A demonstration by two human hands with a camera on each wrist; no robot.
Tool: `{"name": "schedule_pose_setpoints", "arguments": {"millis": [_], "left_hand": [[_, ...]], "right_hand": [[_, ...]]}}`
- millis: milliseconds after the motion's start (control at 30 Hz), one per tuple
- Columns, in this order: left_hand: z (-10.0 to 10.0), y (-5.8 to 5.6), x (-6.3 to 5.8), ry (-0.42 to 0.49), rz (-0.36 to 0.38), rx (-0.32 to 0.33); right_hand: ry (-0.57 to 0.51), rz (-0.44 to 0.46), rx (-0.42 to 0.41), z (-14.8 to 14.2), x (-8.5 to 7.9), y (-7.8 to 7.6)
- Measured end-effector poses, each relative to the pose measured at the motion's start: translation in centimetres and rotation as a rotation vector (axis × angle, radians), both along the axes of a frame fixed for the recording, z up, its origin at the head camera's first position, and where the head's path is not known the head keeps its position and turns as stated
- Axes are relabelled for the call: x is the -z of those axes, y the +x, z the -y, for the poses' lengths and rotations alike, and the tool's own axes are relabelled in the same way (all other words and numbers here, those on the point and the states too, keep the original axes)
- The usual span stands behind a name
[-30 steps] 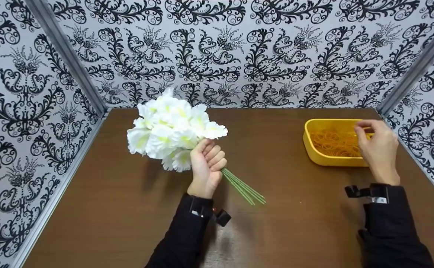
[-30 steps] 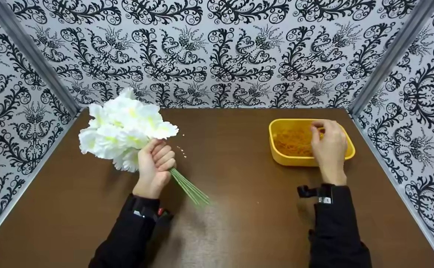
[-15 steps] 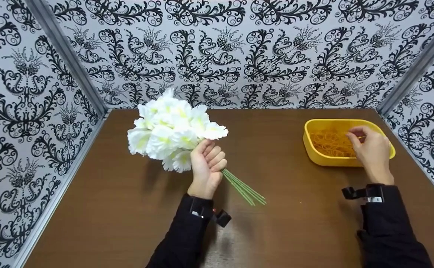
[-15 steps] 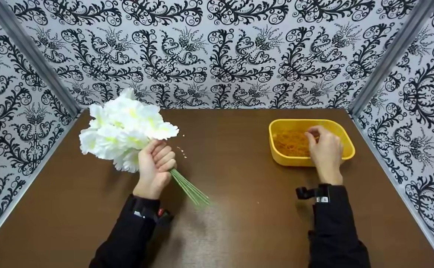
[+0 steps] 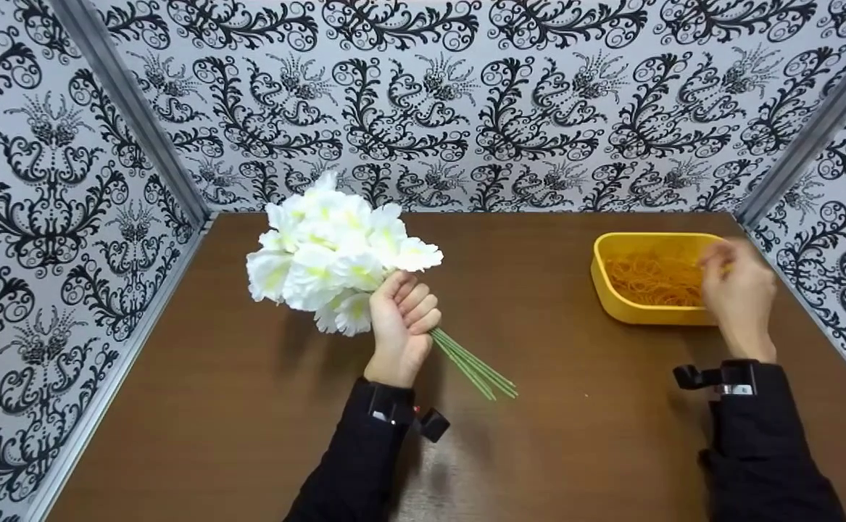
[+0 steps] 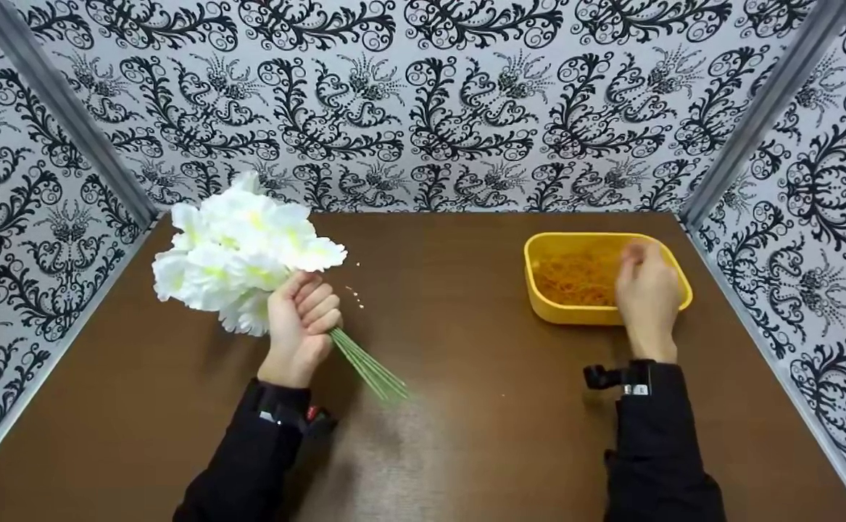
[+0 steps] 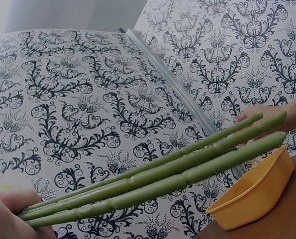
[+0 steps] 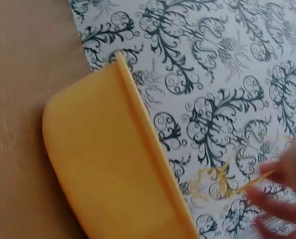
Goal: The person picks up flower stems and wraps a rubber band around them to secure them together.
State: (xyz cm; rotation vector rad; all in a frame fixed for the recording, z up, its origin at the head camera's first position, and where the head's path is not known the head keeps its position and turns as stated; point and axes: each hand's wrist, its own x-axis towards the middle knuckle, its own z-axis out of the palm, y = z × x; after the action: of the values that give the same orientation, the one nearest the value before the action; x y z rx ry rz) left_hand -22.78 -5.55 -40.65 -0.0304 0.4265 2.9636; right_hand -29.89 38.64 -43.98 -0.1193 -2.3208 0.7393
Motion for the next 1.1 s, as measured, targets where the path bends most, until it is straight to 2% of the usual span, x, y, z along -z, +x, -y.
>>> {"name": "schedule_pose_setpoints", "arguments": {"millis": [100,200,333,400,500,633,733,833,933,1100], "left_hand": [[0.1,-0.1,-0.1,0.0,0.004,0.01],[0.1,-0.1,0.0,0.007,0.012,0.013],[0.0,-0.1,-0.1,0.011,0.013,0.013],[0.0,-0.1,-0.2,0.008,0.012,0.012],[0.0,-0.1,-0.2,0.004,0.016,0.006],[-0.1,-0.1,-0.1,0.006,0.023,-0.001],[-0.1,0.0,-0.1,0.005,0.016,0.0],[-0.1,0.0,0.0,-0.001,0.01,0.002],[-0.1,0.0,0.0,-0.004,0.007,0.003],[-0.1,0.1,0.0,0.0,-0.007,0.011]], "right_hand": [[-0.006,0.045,-0.007,-0.1,-0.1,0.3],[-0.03,0.05,0.009,-0.1,-0.9,0.7],[-0.08,0.029,-0.042,0.2,-2.1,1.1],[-0.101,0.038,-0.073,0.2,-2.3,1.1],[-0.061,0.106,-0.082,-0.2,-1.6,0.9],[0.006,0.188,-0.071,-1.0,0.3,0.3],[-0.007,0.175,-0.063,-1.2,1.3,0.0],[0.02,0.171,-0.067,-1.3,1.6,0.1],[0.094,0.252,-0.119,-1.1,1.4,0.3],[0.201,0.499,-0.223,-0.2,1.4,0.1]]}}
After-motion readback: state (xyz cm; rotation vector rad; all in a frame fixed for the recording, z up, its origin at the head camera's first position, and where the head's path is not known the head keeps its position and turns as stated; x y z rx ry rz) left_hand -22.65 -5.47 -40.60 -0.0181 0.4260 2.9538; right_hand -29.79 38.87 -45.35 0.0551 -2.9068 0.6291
